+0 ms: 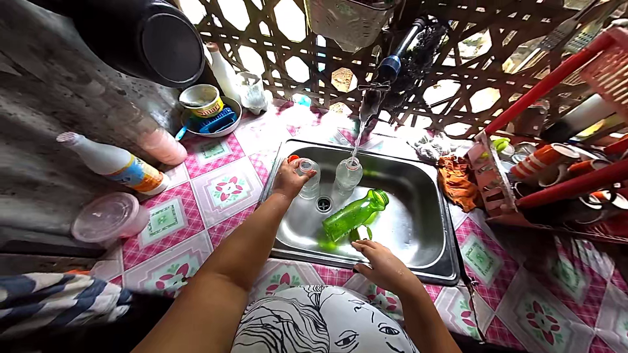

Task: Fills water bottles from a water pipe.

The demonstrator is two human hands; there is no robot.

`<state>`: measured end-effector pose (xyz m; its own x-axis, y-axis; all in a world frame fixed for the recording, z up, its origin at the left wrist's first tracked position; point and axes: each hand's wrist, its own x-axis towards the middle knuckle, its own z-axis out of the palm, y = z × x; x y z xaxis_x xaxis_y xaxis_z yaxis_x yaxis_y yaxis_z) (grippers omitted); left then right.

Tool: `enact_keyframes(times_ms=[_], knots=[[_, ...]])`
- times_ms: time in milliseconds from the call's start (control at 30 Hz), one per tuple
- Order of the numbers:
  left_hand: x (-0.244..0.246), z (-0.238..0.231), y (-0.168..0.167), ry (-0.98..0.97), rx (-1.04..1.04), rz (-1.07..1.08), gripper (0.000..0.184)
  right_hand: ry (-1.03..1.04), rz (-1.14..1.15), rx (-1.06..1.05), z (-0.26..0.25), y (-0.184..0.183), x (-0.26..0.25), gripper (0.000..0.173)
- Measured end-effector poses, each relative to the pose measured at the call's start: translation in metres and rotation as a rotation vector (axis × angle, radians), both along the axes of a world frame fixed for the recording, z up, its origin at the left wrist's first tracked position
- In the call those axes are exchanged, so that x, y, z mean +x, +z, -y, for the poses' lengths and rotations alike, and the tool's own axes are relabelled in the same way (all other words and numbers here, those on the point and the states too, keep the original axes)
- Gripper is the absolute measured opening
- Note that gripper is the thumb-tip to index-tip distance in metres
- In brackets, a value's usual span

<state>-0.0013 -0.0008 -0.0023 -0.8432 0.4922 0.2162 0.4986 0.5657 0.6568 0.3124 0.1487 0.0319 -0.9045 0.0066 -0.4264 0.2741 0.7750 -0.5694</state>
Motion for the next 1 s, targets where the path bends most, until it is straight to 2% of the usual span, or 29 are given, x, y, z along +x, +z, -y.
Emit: enact_keyframes(times_ms=[1000], knots=[[-0.0001, -0.0023, -0.0001, -0.008, 0.035, -0.024, 0.051, -0.045, 0.023, -0.015, -0.0008, -0.0044, 0.0003, 0.055]])
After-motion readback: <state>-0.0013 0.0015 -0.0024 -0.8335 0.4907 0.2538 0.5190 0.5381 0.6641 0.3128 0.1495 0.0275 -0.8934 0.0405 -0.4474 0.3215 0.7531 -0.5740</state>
